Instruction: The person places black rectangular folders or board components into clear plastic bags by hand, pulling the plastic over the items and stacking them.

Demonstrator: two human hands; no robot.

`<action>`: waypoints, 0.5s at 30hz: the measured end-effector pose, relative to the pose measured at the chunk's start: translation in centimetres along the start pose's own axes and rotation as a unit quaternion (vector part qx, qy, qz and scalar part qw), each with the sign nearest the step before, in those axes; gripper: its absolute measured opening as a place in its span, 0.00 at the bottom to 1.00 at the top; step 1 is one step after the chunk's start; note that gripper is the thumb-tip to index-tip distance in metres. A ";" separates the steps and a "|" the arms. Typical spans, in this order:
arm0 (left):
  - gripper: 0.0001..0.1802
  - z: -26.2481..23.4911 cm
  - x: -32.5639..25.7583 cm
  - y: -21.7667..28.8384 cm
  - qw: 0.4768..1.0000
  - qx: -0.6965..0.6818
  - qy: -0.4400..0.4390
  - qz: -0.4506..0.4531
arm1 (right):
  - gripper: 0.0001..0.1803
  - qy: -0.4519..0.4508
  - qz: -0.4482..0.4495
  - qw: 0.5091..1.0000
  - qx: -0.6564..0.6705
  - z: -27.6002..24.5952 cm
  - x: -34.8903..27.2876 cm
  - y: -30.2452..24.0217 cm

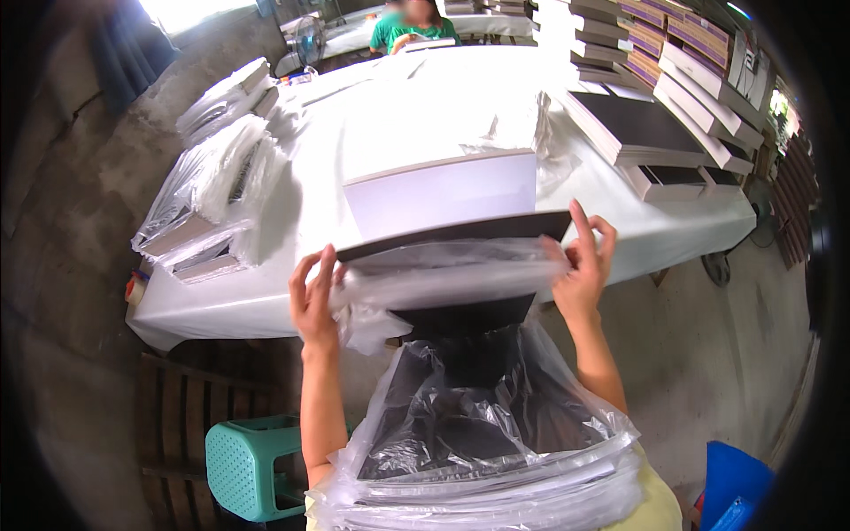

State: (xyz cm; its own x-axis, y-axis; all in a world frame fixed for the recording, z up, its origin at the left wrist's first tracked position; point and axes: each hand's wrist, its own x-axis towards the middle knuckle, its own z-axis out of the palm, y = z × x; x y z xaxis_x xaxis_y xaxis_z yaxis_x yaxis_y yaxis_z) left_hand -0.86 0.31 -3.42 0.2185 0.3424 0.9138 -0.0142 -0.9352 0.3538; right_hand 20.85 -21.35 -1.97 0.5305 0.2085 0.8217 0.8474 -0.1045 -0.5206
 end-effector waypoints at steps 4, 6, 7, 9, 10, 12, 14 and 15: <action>0.09 -6.0 3.9 4.0 0.969 -0.082 -0.224 -0.059 | 0.10 0.026 -0.112 0.993 -0.039 -4.0 0.6 -2.3; 0.09 -7.3 5.0 2.7 0.918 -0.194 -0.342 -0.045 | 0.03 -0.084 -0.051 0.995 -0.009 -5.8 2.3 -4.1; 0.08 -7.0 4.4 1.4 0.883 -0.306 -0.343 -0.094 | 0.03 -0.129 -0.015 0.991 0.039 -6.5 2.7 -4.3; 0.08 -5.7 3.5 1.6 0.798 -0.420 -0.365 -0.233 | 0.04 -0.192 0.069 0.959 0.195 -8.1 2.8 -3.4; 0.09 -5.2 3.3 2.4 0.756 -0.419 -0.385 -0.324 | 0.06 -0.234 0.115 0.933 0.247 -9.1 2.8 -3.2; 0.14 -4.3 1.9 2.9 0.657 -0.470 -0.449 -0.381 | 0.10 -0.343 0.225 0.814 0.412 -10.4 2.8 -2.5; 0.18 -3.5 0.9 2.9 0.600 -0.360 -0.575 -0.424 | 0.14 -0.394 0.329 0.700 0.496 -11.2 2.3 -1.5; 0.22 -2.9 -0.7 2.3 0.593 -0.398 -0.567 -0.411 | 0.16 -0.397 0.381 0.666 0.503 -11.4 1.5 -0.6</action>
State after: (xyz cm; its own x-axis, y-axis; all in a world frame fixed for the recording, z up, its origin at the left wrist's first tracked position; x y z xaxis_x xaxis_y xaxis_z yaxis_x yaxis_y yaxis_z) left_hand -3.85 -1.79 -2.72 0.9796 -0.0496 -0.1949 0.1951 -0.0015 0.9808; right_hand 21.37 -32.10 2.20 0.2803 0.9582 0.0563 -0.3173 0.1479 -0.9367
